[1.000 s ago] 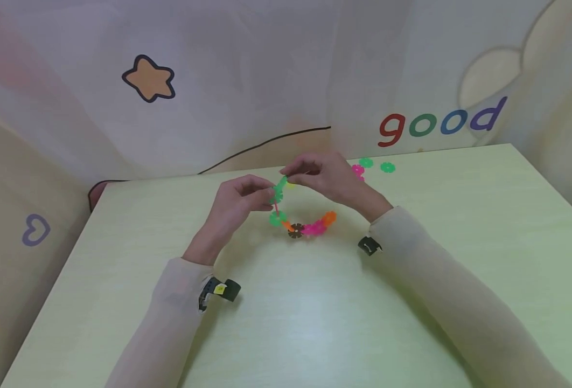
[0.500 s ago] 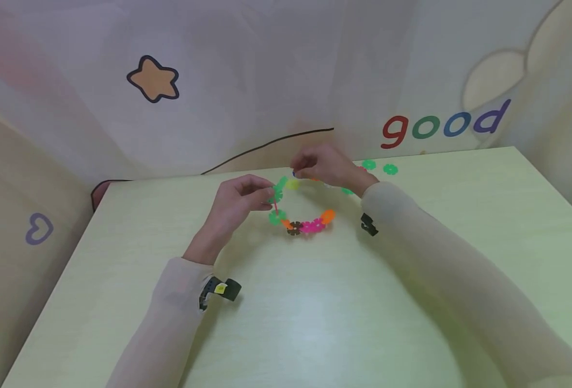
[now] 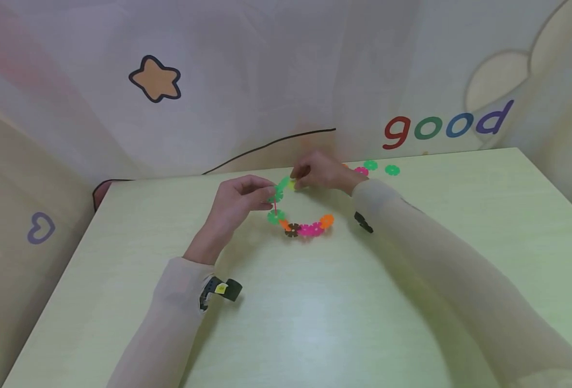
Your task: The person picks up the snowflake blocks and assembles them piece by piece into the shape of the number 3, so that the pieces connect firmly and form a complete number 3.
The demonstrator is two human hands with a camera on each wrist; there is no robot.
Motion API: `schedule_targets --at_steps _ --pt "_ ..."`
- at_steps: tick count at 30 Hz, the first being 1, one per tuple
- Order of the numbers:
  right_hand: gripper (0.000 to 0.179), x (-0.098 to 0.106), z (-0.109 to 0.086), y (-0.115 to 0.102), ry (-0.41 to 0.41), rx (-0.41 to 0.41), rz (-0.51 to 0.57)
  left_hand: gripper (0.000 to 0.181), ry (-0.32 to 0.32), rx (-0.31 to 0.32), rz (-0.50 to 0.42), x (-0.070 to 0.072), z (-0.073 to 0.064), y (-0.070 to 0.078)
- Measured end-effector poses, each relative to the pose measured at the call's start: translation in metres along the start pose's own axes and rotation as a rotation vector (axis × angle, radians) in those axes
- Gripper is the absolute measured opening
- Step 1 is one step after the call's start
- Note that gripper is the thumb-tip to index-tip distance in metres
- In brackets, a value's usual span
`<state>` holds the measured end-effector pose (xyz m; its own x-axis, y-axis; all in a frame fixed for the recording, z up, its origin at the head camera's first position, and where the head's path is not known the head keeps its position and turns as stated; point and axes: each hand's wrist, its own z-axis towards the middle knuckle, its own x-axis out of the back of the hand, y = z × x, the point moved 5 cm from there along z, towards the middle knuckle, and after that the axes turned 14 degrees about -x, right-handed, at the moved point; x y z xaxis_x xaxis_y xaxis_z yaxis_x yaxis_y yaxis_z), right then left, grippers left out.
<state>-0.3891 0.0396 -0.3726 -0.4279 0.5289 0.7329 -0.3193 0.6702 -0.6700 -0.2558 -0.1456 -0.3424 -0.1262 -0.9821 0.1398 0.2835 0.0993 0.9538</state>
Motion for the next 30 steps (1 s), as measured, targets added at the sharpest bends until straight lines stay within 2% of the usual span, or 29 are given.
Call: schedule_targets --at_steps 7,11,16,23,26,30 --pt "0.025 -0.006 0.005 -0.001 -0.012 -0.016 -0.135 0.022 0.002 0.005 0.005 0.0 -0.001 0.0" --pt "0.024 -0.005 0.004 -0.003 -0.009 -0.043 -0.163 0.021 0.002 -0.002 0.002 -0.001 -0.001 0.0" --pt "0.025 -0.002 0.0 -0.003 0.011 -0.08 -0.148 0.02 0.002 -0.014 0.004 -0.001 -0.001 0.002" --pt "0.018 0.001 -0.011 -0.003 0.007 -0.089 -0.041 0.02 -0.006 -0.018 0.024 -0.001 -0.001 0.001" --pt "0.014 0.007 -0.024 -0.004 0.022 -0.095 0.096 0.021 -0.008 -0.014 0.023 -0.002 -0.001 0.001" --pt "0.012 0.019 -0.046 -0.011 0.104 -0.078 0.301 0.02 0.0 -0.021 0.029 -0.003 0.0 0.002"
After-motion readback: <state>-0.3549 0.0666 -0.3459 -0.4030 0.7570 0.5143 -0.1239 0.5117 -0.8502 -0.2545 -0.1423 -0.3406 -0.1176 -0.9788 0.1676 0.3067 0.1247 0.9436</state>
